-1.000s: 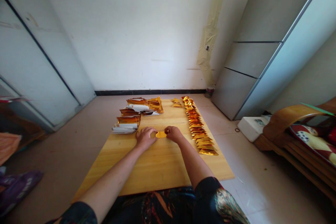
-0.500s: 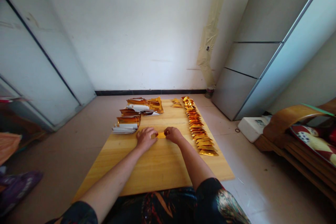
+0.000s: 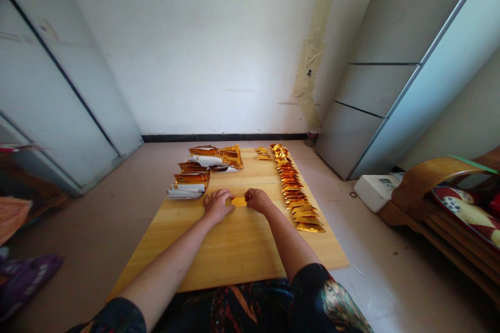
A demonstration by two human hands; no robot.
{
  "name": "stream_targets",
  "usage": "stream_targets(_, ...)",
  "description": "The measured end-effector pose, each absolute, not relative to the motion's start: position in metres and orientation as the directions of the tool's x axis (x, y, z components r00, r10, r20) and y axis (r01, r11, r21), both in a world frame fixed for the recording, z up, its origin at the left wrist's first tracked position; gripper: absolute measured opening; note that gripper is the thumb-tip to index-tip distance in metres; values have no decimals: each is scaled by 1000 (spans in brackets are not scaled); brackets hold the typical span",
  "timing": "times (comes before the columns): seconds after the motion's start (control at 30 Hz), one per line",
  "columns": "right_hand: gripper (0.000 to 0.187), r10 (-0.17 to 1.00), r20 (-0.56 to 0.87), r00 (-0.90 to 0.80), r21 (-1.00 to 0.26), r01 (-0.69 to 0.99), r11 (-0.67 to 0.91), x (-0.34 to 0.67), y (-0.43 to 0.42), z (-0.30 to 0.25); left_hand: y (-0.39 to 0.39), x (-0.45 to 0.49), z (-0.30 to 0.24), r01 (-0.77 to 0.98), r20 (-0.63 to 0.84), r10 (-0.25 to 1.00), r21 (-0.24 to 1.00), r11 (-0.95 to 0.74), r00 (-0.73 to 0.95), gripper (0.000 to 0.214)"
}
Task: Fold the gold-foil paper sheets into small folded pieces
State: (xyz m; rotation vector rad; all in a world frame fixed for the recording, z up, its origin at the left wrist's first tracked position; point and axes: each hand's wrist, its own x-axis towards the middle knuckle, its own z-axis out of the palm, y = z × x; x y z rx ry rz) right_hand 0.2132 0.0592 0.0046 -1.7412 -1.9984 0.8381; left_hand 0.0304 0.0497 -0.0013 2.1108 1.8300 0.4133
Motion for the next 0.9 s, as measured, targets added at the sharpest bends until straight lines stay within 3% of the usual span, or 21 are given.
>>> stream_targets(0.33, 31, 983, -108, -150, -645, 763, 45, 213, 59, 1, 43, 29, -6, 893, 124, 981, 408, -189, 151, 29)
stream_targets(0.67, 28, 983, -78, -163, -658, 750, 72, 213, 56, 4, 35, 29, -9, 885, 297, 923, 321, -339, 246, 19)
stream_targets(0.9, 26, 983, -78, -164, -650, 756, 75, 213, 56, 4, 41, 29, -10, 876, 248, 954, 405, -262, 170, 19)
